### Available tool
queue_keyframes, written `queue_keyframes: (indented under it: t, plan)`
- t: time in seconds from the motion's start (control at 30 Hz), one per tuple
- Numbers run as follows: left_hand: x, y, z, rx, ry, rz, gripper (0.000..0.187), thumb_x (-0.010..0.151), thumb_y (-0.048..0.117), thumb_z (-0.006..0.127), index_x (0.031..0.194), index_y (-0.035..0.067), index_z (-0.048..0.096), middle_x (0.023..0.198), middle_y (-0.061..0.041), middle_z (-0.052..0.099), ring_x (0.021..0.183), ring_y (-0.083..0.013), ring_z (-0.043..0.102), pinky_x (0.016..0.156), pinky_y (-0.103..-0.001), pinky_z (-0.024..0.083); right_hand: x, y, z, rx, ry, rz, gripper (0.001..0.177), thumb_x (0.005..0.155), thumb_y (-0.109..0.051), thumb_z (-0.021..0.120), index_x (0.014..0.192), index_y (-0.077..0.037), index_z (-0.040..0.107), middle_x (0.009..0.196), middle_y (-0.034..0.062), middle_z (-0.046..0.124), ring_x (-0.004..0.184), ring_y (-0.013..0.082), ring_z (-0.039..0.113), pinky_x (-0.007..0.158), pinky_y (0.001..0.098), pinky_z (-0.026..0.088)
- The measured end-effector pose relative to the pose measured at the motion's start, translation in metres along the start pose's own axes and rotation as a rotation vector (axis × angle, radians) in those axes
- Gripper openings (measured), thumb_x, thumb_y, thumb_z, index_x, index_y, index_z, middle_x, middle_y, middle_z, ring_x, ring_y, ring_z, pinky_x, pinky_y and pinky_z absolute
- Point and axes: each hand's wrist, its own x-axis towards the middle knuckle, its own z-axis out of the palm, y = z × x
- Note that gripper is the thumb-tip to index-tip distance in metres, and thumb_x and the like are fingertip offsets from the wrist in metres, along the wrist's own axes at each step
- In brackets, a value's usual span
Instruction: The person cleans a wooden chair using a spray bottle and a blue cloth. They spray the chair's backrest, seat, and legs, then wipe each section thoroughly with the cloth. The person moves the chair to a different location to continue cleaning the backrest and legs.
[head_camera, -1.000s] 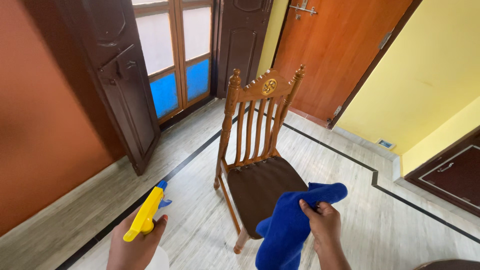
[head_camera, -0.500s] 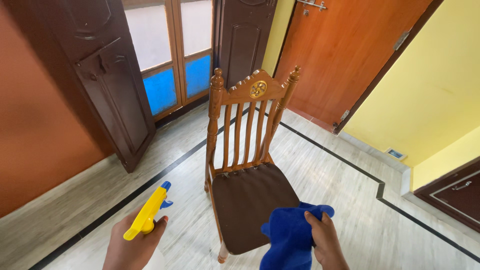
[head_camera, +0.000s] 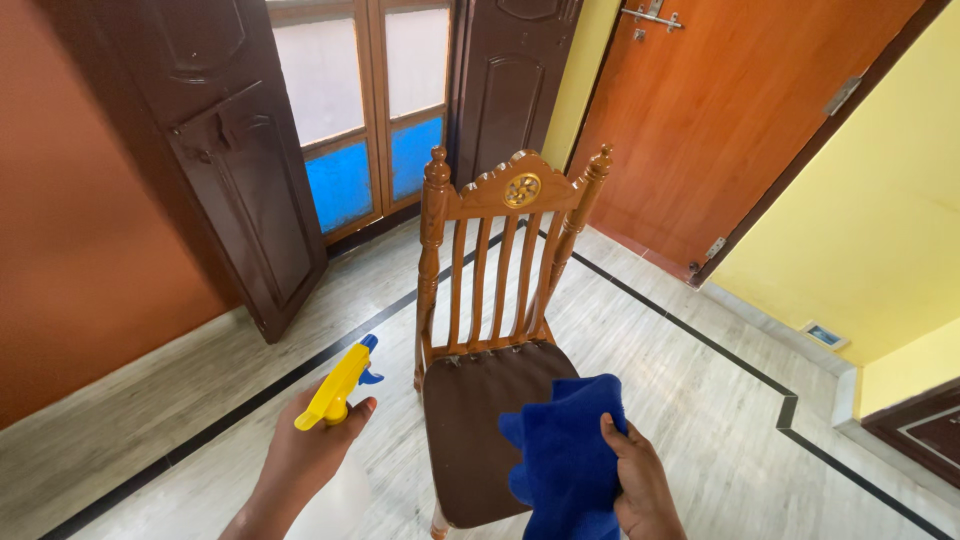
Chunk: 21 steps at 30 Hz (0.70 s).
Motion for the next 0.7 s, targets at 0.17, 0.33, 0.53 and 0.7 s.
queue_keyframes:
  t: [0.17, 0.33, 0.53, 0.7]
  plan:
    - [0.035, 0.009, 0.004, 0.001, -0.008, 0.083, 0.033, 0.085, 0.028, 0.079, 0.105, 0.002, 0.071, 0.066, -0.007, 0.064, 0.056, -0.0135, 0.053, 0.055, -0.033, 0.045, 0.015, -0.015, 0.019, 0.038, -0.025, -0.058, 0.051, 0.096, -0.030, 0.063, 0.138, -0.002, 0.060, 0.123, 0.0160, 0.070, 0.106, 0.0283, 0.067, 0.091, 0.0435, 0.053]
    - [0.077, 0.019, 0.017, -0.043, -0.033, 0.065, 0.035, 0.085, 0.027, 0.079, 0.110, 0.004, 0.071, 0.065, -0.007, 0.064, 0.057, -0.0133, 0.054, 0.056, -0.033, 0.046, 0.033, -0.034, 0.047, 0.012, 0.018, -0.153, 0.053, 0.098, -0.030, 0.059, 0.143, -0.002, 0.055, 0.135, 0.0138, 0.067, 0.121, 0.0249, 0.064, 0.102, 0.0417, 0.050]
    - [0.131, 0.022, 0.028, -0.056, -0.031, 0.209, 0.038, 0.085, 0.028, 0.080, 0.114, 0.004, 0.074, 0.084, -0.006, 0.080, 0.071, -0.0142, 0.069, 0.067, -0.031, 0.054, 0.053, -0.047, 0.081, 0.107, 0.033, -0.100, 0.052, 0.097, -0.028, 0.059, 0.141, 0.000, 0.057, 0.133, 0.0181, 0.067, 0.119, 0.0307, 0.064, 0.104, 0.0457, 0.049]
    - [0.171, 0.041, 0.034, -0.080, -0.053, 0.167, 0.046, 0.084, 0.022, 0.078, 0.128, 0.012, 0.067, 0.102, -0.005, 0.081, 0.093, -0.0144, 0.077, 0.080, -0.031, 0.057, 0.068, -0.051, 0.111, 0.096, 0.096, -0.160, 0.047, 0.098, -0.025, 0.060, 0.136, 0.004, 0.060, 0.129, 0.0189, 0.069, 0.120, 0.0296, 0.065, 0.106, 0.0432, 0.049]
